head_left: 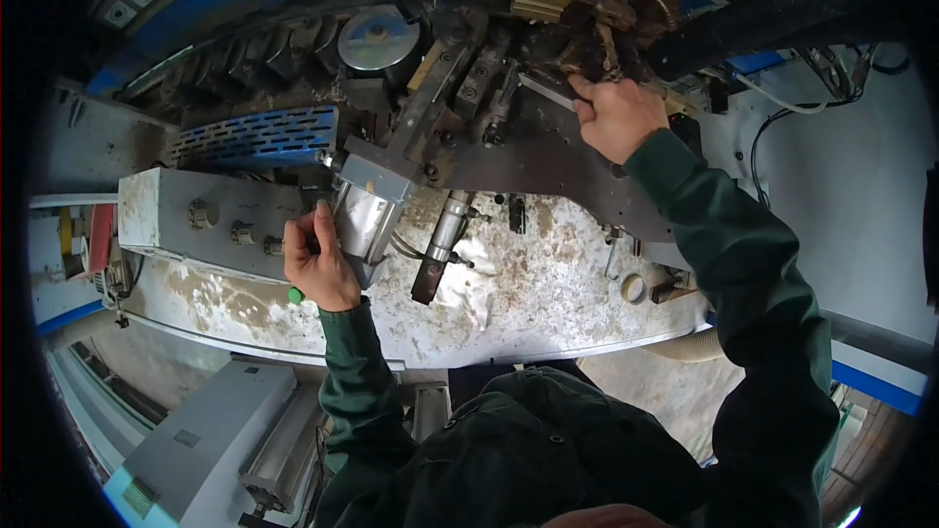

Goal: Scraping residue from machinery, marking wood panels with a pen, and operating an industrial processing machine on a production floor.

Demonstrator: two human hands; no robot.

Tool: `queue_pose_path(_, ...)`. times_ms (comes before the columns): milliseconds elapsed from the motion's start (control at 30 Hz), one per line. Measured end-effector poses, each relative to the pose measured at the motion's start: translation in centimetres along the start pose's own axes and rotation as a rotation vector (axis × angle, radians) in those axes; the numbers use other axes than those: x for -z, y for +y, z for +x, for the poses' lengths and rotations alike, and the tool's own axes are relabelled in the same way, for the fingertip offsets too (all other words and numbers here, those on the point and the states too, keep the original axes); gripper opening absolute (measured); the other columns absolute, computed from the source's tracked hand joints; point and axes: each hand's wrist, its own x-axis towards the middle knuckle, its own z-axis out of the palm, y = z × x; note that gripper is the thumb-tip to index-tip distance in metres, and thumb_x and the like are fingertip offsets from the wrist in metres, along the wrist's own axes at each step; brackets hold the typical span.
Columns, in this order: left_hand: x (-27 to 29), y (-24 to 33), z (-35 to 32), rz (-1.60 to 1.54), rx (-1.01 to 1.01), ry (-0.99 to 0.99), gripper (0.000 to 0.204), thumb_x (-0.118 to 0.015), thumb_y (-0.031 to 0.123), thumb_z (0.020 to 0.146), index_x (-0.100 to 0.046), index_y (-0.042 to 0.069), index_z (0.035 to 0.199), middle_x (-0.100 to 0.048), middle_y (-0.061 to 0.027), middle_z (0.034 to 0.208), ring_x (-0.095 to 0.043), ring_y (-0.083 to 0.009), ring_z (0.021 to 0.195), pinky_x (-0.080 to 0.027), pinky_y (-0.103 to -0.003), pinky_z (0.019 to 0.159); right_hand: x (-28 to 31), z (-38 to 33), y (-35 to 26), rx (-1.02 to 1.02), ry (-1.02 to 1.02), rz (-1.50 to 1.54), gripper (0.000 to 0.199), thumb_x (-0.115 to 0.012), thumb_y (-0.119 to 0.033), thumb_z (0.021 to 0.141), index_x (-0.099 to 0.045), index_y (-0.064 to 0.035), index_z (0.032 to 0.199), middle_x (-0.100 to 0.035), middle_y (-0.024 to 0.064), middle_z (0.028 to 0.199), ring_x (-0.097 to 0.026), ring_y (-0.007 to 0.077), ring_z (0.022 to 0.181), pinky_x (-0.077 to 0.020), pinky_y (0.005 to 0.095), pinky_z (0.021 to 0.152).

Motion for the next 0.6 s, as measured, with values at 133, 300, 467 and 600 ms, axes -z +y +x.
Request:
queue_pose_path(133, 0.0, 0.1, 0.0, 0.045, 0.004, -0.003, 0.021, -0.061, 0.017, 0.082, -0.053, 0.002, 0.069, -0.049, 0.0033, 0.066, -0.037, -0.0040, 0.062, -0.033, -0.017, 0.058, -0.1, 0.1, 0.1, 0.129, -0.039, -0.097, 0.038, -0.049, -0.021, 0.076, -0.055, -0.0170, 0.113, -0.060, 0.0148, 0.071, -0.058, 0.0327, 0.069, -0.0468, 0.0411, 0.064)
queue_pose_path(300, 0.4, -0.1, 0.0, 0.128, -0.038, 0.018, 0.023, -0.061, 0.018, 0.082, -0.052, 0.001, 0.069, -0.048, 0.0025, 0.064, -0.037, -0.0046, 0.061, -0.033, -0.018, 0.056, -1.7, 0.8, -0.9, 0.278, -0.007, -0.230, 0.045, -0.050, -0.015, 0.070, -0.051, -0.0093, 0.115, -0.059, 0.0172, 0.066, -0.060, 0.0302, 0.066, -0.0467, 0.0410, 0.057)
queue_pose_path(467, -0.9, 0.7, 0.3, 0.051, -0.049, -0.021, 0.023, -0.062, 0.017, 0.081, -0.053, 0.000, 0.068, -0.049, 0.0015, 0.063, -0.037, -0.0048, 0.061, -0.034, -0.019, 0.055, -1.2, 3.9, -1.5, 0.260, 0.027, -0.264, 0.031, -0.053, -0.017, 0.070, -0.059, -0.0083, 0.099, -0.061, 0.0146, 0.074, -0.059, 0.0305, 0.071, -0.0473, 0.0399, 0.061)
queue_pose_path(600, 0.3, -0.1, -0.1, 0.058, -0.035, 0.008, 0.023, -0.062, 0.017, 0.082, -0.052, 0.001, 0.068, -0.049, 0.0017, 0.064, -0.037, -0.0047, 0.061, -0.033, -0.019, 0.055, 0.1, 1.7, -1.8, -0.080, 0.069, 0.170, 0.035, -0.053, -0.029, 0.076, -0.059, -0.0135, 0.107, -0.061, 0.0154, 0.093, -0.056, 0.0309, 0.089, -0.0440, 0.0371, 0.079)
